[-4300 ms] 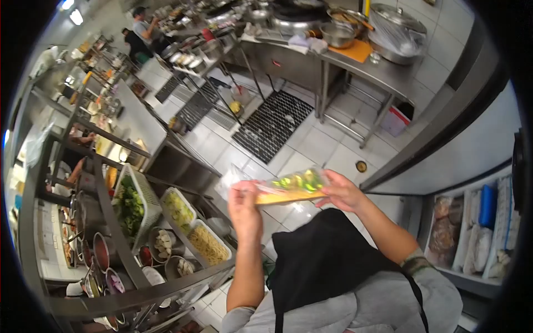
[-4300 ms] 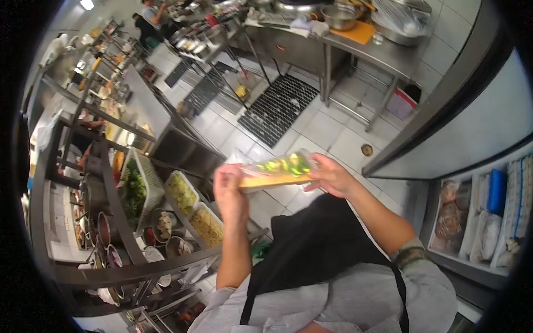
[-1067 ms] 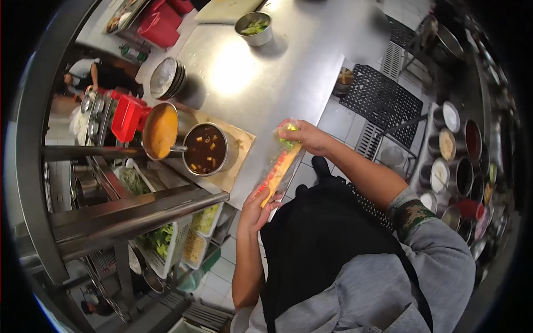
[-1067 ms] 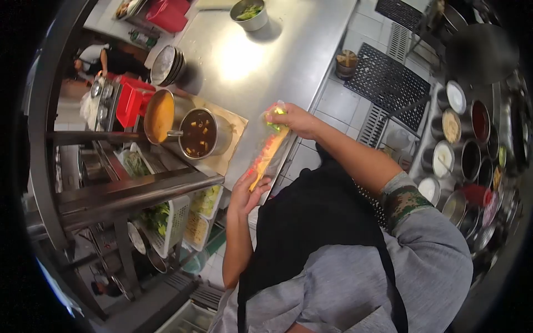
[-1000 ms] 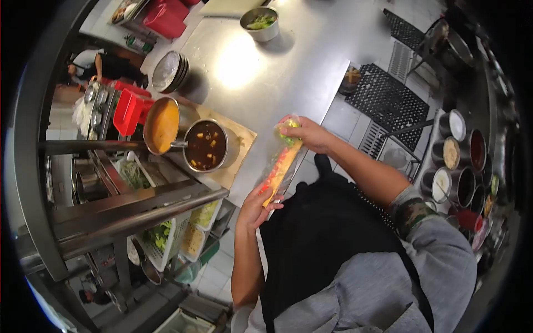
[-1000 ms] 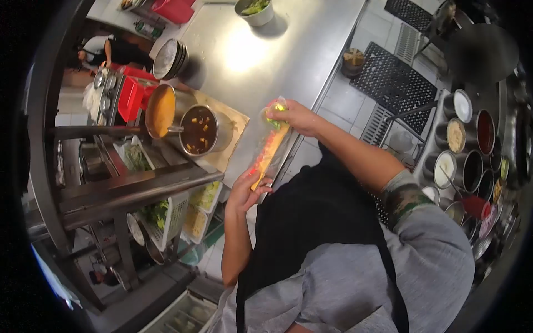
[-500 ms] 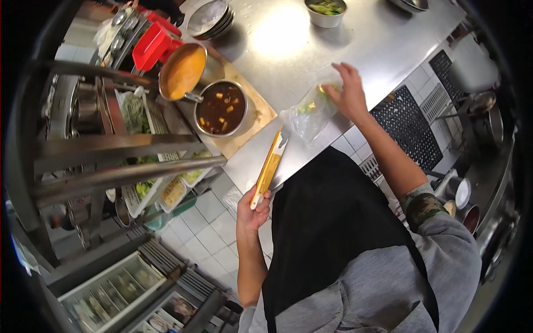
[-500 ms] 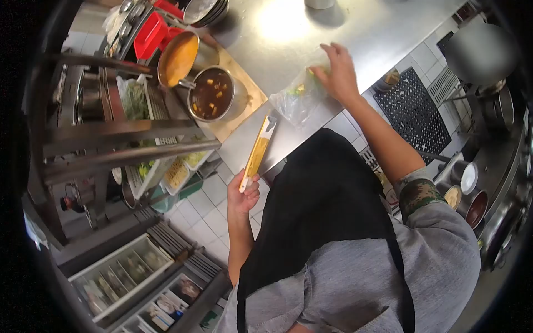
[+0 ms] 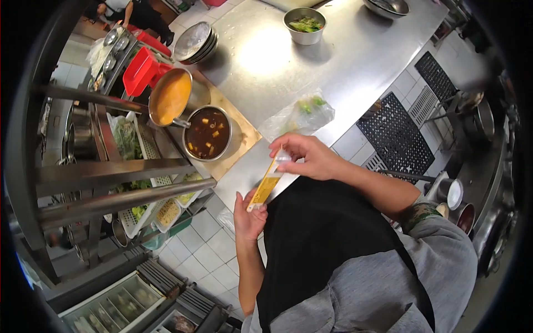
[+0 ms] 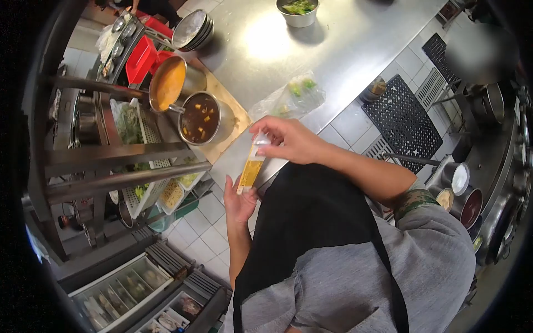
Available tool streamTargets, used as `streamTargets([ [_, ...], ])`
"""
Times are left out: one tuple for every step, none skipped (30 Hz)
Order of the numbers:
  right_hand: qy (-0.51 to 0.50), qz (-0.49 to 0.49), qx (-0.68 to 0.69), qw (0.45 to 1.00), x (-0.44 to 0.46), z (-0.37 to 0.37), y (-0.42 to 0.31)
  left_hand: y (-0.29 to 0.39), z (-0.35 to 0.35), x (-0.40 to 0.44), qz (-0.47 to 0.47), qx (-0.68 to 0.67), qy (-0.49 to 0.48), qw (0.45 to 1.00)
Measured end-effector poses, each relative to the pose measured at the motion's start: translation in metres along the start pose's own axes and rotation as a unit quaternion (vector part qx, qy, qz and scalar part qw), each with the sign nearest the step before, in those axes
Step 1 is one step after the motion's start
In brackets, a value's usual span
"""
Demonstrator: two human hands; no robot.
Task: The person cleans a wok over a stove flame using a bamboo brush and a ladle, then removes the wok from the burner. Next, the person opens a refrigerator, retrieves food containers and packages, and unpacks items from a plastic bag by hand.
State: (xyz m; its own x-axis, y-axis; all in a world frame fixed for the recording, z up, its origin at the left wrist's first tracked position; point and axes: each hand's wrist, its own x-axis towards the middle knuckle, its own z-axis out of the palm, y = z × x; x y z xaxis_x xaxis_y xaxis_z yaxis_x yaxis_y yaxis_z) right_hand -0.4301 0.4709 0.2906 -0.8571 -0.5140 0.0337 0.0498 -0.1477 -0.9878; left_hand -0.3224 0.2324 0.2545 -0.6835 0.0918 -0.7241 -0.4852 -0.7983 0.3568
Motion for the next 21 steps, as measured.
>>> streamTargets([
  [-0.003, -0.009, -0.046, 0.999, -0.003, 0.000, -0.009, 0.000, 0.001, 0.001, 0.018, 0.044, -0.011, 0.999],
  [-0.008, -0.019, -0.092, 0.996, -0.005, 0.001, -0.014, 0.000, 0.000, 0.000, 0.037, 0.087, -0.022, 0.995],
  [-0.003, -0.005, -0.053, 0.999, -0.008, 0.005, -0.014, 0.000, -0.002, 0.001, 0.057, 0.130, -0.033, 0.989],
  [0.004, -0.006, -0.047, 0.999, -0.010, 0.006, -0.015, 0.000, -0.004, 0.004, 0.087, 0.197, -0.046, 0.975],
  [0.010, -0.006, -0.040, 0.999, -0.010, 0.008, -0.018, 0.000, -0.008, 0.007, 0.117, 0.263, -0.059, 0.956],
  [0.015, -0.007, -0.032, 0.999, -0.010, 0.009, -0.021, -0.001, -0.014, 0.012, 0.146, 0.328, -0.071, 0.931],
  [0.015, 0.014, -0.012, 1.000, -0.010, 0.009, -0.023, 0.010, -0.014, 0.012, 0.118, 0.446, -0.093, 0.882],
  [0.015, 0.035, 0.007, 0.999, -0.010, 0.009, -0.025, 0.013, -0.012, 0.011, 0.144, 0.514, -0.114, 0.838],
  [0.016, 0.057, 0.026, 0.998, -0.011, 0.009, -0.025, 0.015, -0.009, 0.008, 0.168, 0.578, -0.136, 0.787],
  [0.022, 0.059, 0.028, 0.998, -0.012, 0.009, -0.023, 0.018, 0.007, 0.001, 0.191, 0.635, -0.156, 0.732],
  [0.026, 0.060, 0.030, 0.997, -0.013, 0.009, -0.019, 0.012, 0.024, -0.006, 0.233, 0.615, -0.136, 0.741],
  [0.028, 0.061, 0.032, 0.997, -0.012, 0.009, -0.017, 0.012, 0.040, -0.013, 0.228, 0.644, -0.121, 0.720],
  [-0.005, 0.102, 0.090, 0.991, -0.012, 0.008, -0.021, 0.013, 0.054, -0.020, 0.223, 0.672, -0.105, 0.698],
  [-0.038, 0.142, 0.147, 0.978, -0.010, 0.003, -0.027, 0.014, 0.061, -0.023, 0.218, 0.699, -0.090, 0.675],
  [-0.071, 0.181, 0.202, 0.960, -0.008, -0.002, -0.030, 0.015, 0.062, -0.025, 0.187, 0.693, -0.097, 0.689],
  [-0.093, 0.163, 0.160, 0.969, -0.006, -0.007, -0.029, 0.016, 0.062, -0.027, 0.154, 0.686, -0.106, 0.703],
  [-0.113, 0.145, 0.119, 0.976, -0.004, -0.012, -0.025, 0.017, 0.060, -0.030, 0.120, 0.679, -0.114, 0.715],
  [-0.132, 0.126, 0.079, 0.980, -0.002, -0.016, -0.023, 0.018, 0.058, -0.032, 0.087, 0.653, -0.131, 0.740],
  [-0.148, 0.131, 0.060, 0.978, -0.001, -0.020, -0.025, 0.020, 0.056, -0.034, 0.054, 0.626, -0.148, 0.764],
  [-0.165, 0.135, 0.040, 0.976, 0.000, -0.023, -0.030, 0.021, 0.055, -0.035, 0.022, 0.596, -0.163, 0.786],
  [-0.183, 0.139, 0.021, 0.973, 0.001, -0.024, -0.032, 0.021, 0.053, -0.034, 0.043, 0.591, -0.177, 0.786],
])
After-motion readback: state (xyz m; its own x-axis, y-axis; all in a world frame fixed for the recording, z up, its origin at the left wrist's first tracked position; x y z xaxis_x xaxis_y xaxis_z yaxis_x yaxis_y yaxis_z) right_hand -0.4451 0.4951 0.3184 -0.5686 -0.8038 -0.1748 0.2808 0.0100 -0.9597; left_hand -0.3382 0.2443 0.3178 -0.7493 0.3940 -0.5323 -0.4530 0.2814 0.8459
